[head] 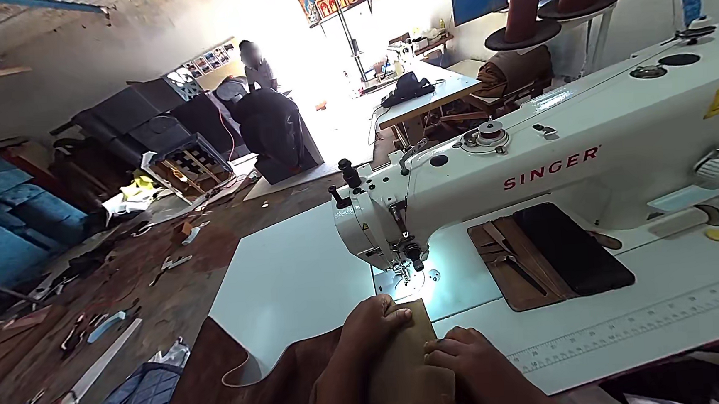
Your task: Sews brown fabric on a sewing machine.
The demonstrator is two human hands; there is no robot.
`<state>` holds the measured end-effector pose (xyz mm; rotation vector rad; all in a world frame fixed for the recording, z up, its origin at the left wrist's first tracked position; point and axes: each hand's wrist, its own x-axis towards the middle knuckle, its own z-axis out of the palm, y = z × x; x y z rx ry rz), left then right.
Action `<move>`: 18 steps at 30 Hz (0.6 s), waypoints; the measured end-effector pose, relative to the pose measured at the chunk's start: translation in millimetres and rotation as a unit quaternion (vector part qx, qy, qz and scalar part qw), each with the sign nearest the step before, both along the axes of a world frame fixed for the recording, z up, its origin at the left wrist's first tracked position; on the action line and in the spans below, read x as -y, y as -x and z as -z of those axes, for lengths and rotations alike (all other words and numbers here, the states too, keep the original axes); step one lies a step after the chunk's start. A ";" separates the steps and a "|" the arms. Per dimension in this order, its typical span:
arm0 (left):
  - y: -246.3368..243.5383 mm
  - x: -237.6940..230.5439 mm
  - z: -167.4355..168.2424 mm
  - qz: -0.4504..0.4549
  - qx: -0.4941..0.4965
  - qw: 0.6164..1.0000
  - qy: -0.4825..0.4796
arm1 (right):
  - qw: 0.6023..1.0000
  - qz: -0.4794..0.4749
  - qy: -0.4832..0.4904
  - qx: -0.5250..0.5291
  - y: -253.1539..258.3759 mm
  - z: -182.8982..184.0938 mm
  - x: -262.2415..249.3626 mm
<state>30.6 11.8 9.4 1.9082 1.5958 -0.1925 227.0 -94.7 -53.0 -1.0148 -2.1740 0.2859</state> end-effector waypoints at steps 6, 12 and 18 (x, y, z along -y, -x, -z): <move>-0.9 -1.7 -0.5 0.001 -0.004 1.000 -0.002 | 0.999 0.005 -0.015 0.030 2.9 -0.1 1.7; -9.8 -0.4 -7.4 -0.021 -0.045 0.999 0.014 | 0.998 0.018 -0.034 0.058 3.9 1.2 2.2; -44.2 30.2 -25.8 -0.020 -0.122 0.986 -0.115 | 0.988 0.056 -0.078 0.123 6.1 -1.6 -0.4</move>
